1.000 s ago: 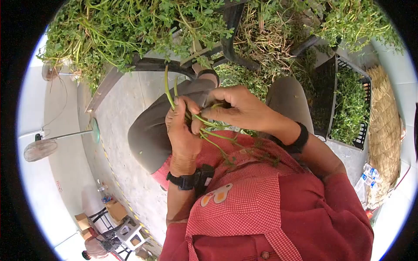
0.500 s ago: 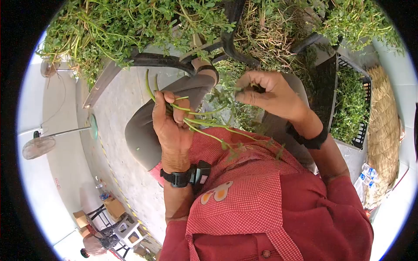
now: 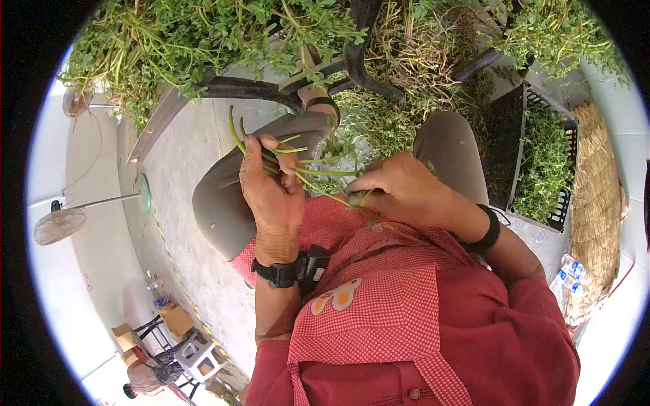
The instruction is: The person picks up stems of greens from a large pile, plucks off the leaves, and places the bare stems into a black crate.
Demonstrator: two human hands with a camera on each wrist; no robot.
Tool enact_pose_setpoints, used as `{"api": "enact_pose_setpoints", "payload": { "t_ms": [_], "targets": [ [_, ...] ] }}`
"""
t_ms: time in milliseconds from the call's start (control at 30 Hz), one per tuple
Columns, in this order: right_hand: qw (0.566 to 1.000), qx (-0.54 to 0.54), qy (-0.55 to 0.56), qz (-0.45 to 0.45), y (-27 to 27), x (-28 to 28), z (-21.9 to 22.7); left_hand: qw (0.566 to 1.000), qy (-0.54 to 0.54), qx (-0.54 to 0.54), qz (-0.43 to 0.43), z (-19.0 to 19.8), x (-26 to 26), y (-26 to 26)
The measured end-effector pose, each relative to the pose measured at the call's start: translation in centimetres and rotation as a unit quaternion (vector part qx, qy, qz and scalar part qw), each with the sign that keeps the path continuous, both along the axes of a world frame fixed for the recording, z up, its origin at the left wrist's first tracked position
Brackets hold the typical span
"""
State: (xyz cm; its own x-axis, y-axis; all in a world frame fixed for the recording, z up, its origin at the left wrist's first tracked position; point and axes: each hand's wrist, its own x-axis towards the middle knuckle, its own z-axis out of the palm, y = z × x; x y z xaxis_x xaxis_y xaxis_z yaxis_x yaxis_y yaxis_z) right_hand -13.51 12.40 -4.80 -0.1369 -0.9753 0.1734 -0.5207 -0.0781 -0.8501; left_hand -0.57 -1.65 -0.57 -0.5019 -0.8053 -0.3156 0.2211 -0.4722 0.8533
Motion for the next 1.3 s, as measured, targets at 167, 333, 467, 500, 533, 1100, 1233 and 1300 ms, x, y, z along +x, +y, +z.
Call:
{"api": "enact_pose_setpoints", "payload": {
  "t_ms": [167, 333, 467, 500, 533, 1100, 1233, 1300],
  "targets": [
    [0.993, 0.058, -0.061, 0.086, 0.2, 0.6, -0.1, 1.000, 0.009, -0.027, -0.003, -0.5, 0.3, -0.2],
    [0.925, 0.116, -0.343, 0.111, 0.4, 1.9, -0.3, 0.998, 0.051, -0.036, 0.005, -0.7, 0.5, -0.2],
    [0.979, -0.162, -0.096, 0.076, 0.0, 1.8, -2.2, 0.997, 0.056, -0.052, 0.027, -0.7, 0.4, -0.2],
    [0.979, -0.162, -0.095, 0.075, 0.2, 1.4, -1.6, 0.996, 0.053, -0.060, 0.034, -0.7, 0.3, -0.1],
    [0.924, 0.054, -0.373, 0.063, 0.5, 0.9, -0.3, 0.996, 0.054, -0.059, 0.032, -0.7, 0.2, -0.1],
    [0.615, 0.089, -0.781, -0.060, 2.5, -2.9, 0.2, 0.979, 0.125, -0.160, -0.006, 1.5, 1.2, -0.2],
    [0.740, 0.049, -0.658, -0.131, 3.4, -5.2, 2.6, 0.986, 0.145, -0.075, -0.035, 1.9, 1.3, -0.6],
    [0.806, 0.015, -0.581, -0.116, 3.4, -5.8, 3.0, 0.985, 0.156, -0.064, -0.045, 1.8, 1.2, -0.8]
  ]
}}
